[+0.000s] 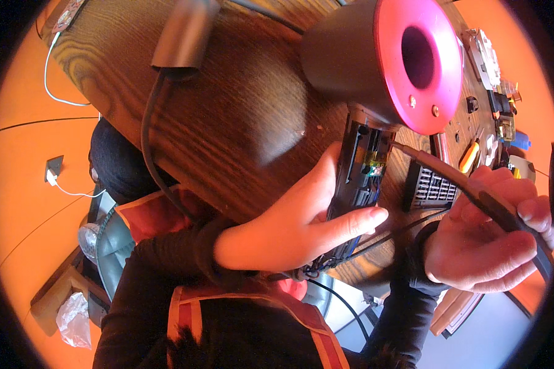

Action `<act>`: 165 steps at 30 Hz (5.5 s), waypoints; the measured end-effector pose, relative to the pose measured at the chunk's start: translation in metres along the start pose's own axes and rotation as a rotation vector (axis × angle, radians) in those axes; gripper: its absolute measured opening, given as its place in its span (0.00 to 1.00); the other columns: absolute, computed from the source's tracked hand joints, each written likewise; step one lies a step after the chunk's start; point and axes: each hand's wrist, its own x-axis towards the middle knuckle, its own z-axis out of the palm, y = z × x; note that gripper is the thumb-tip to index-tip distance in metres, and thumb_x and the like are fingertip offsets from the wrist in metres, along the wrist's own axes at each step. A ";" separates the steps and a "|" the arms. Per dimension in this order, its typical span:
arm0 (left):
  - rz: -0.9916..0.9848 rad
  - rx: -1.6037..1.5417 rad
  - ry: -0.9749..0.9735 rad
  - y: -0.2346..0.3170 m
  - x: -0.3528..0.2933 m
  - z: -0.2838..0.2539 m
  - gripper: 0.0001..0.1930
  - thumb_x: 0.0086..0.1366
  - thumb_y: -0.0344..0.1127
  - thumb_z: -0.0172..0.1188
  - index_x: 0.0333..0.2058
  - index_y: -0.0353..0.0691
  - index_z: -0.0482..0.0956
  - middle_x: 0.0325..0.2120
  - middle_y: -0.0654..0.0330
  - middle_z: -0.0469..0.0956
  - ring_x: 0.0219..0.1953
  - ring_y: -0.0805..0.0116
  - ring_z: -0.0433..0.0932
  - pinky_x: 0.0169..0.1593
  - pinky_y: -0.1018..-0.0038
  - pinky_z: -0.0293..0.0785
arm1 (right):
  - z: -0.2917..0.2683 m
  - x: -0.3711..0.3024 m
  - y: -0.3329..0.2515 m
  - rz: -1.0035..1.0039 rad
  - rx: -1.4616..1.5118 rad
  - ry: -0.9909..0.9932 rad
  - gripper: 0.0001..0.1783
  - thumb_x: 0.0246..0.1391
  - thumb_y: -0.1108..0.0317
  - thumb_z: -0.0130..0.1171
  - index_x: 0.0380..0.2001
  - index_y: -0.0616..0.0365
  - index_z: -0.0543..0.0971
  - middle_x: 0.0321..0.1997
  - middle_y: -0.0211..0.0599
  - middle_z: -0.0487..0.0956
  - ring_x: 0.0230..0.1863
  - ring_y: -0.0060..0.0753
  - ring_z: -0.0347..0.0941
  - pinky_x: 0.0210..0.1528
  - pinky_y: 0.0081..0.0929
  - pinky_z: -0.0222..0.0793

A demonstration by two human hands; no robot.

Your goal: The person disassembles a hair dryer by removing the outer casing and internal components. They use a screwdriver to remove screws and carefully separate the parts, revealing the internal wiring and motor assembly.

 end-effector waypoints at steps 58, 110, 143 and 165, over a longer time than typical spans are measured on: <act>0.802 1.533 0.805 0.033 -0.018 -0.044 0.09 0.53 0.27 0.57 0.35 0.37 0.76 0.28 0.54 0.70 0.27 0.59 0.73 0.31 0.69 0.68 | 0.030 -0.032 0.015 -0.194 -0.131 -0.095 0.12 0.43 0.83 0.56 0.35 0.62 0.73 0.30 0.44 0.76 0.32 0.34 0.73 0.35 0.25 0.69; 0.481 0.139 0.286 0.036 -0.010 -0.037 0.22 0.48 0.18 0.60 0.40 0.34 0.59 0.22 0.49 0.76 0.21 0.63 0.77 0.26 0.75 0.76 | 0.030 -0.025 0.024 0.326 0.143 0.155 0.23 0.56 0.43 0.40 0.37 0.53 0.61 0.18 0.44 0.68 0.10 0.27 0.64 0.13 0.15 0.59; 0.436 -0.210 0.116 0.039 -0.013 -0.010 0.20 0.61 0.29 0.52 0.51 0.34 0.60 0.29 0.61 0.71 0.33 0.66 0.71 0.38 0.75 0.69 | 0.024 -0.031 -0.028 -0.072 -0.210 -0.324 0.18 0.53 0.56 0.42 0.41 0.57 0.63 0.26 0.42 0.73 0.20 0.32 0.67 0.27 0.29 0.61; 0.367 -0.071 0.408 0.040 -0.004 0.010 0.08 0.61 0.27 0.51 0.38 0.34 0.73 0.31 0.52 0.77 0.33 0.66 0.77 0.41 0.72 0.75 | 0.031 -0.030 -0.021 -0.366 -0.490 -0.352 0.27 0.45 0.65 0.54 0.48 0.57 0.58 0.29 0.49 0.74 0.25 0.39 0.71 0.20 0.32 0.60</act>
